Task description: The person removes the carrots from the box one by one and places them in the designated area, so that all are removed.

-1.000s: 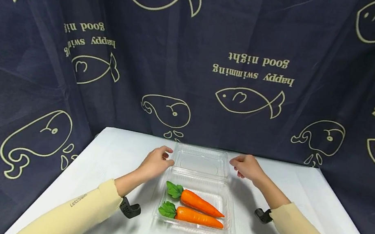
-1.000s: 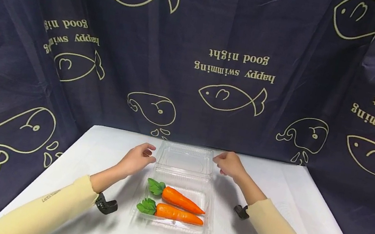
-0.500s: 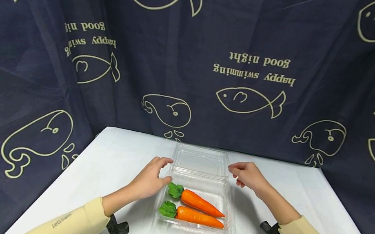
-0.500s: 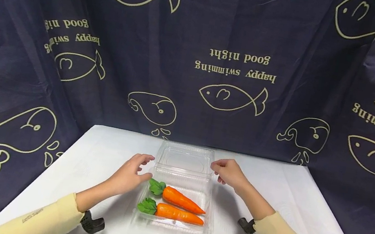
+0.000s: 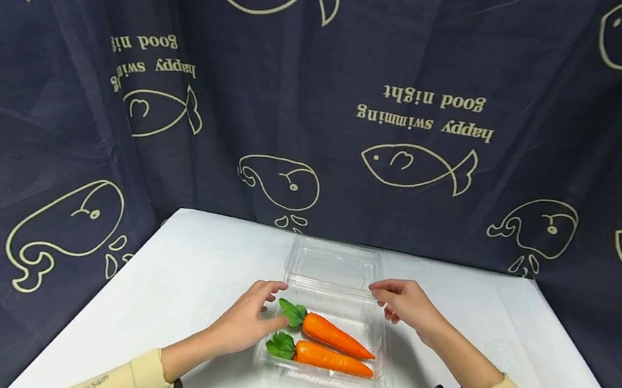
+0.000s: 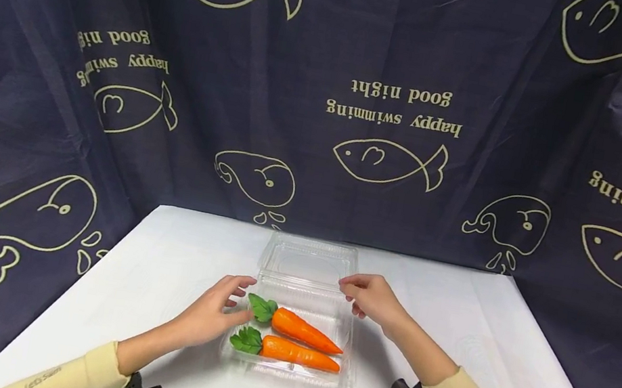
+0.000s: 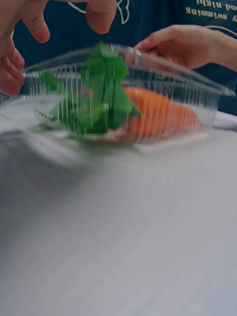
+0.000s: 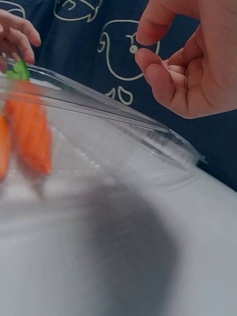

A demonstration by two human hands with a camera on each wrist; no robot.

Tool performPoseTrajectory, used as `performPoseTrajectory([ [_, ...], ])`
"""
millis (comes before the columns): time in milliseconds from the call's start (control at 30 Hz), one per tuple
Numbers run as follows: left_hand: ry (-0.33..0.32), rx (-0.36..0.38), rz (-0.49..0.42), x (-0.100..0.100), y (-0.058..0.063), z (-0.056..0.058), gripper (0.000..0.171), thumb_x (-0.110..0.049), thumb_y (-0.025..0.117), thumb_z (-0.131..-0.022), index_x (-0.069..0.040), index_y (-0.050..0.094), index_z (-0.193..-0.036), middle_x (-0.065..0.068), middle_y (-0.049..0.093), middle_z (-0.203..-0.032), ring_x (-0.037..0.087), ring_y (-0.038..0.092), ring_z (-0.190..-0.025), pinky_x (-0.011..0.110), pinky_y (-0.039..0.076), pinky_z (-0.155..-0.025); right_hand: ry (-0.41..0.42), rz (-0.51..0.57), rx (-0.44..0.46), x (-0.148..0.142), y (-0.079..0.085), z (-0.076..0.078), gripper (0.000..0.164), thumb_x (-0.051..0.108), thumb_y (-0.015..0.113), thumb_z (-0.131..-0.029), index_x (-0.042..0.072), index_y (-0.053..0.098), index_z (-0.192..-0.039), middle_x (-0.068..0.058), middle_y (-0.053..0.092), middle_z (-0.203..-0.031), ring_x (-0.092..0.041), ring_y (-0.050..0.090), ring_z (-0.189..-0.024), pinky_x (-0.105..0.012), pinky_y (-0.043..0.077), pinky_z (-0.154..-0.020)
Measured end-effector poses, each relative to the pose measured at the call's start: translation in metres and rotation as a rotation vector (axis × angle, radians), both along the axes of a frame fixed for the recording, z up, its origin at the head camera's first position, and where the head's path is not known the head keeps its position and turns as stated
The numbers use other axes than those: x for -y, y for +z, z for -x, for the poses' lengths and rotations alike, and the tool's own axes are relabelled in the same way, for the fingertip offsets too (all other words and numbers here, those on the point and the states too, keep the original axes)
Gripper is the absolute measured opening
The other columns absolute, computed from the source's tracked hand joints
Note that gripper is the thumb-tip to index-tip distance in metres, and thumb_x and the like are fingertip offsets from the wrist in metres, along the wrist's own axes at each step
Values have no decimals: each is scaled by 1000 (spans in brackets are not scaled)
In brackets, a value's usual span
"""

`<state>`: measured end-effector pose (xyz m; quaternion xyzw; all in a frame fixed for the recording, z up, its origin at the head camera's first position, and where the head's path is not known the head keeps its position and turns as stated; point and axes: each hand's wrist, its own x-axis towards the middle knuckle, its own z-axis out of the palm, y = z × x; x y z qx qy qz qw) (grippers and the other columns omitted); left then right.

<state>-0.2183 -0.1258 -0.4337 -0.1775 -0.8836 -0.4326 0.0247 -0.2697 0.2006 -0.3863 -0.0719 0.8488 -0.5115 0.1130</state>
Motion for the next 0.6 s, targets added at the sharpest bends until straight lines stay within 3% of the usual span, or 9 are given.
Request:
performPoseTrajectory([
  [333,-41,61,-56,4,-15,-4,63,-29,73,-90,-15,47,-146,14,48,-140,33,53,-125,51,48,-102,30,77,13,12,-3,-13,31,17,64,-97,0,68,-122,-7,57,-84,-16,50,-61,-29,47,-58],
  [600,-90,97,-74,8,-23,-6,73,-38,75,-88,-10,44,-148,10,47,-145,31,51,-129,48,49,-102,64,176,58,21,-9,-22,37,16,63,-97,-4,63,-128,-3,53,-79,-15,50,-65,-27,46,-60],
])
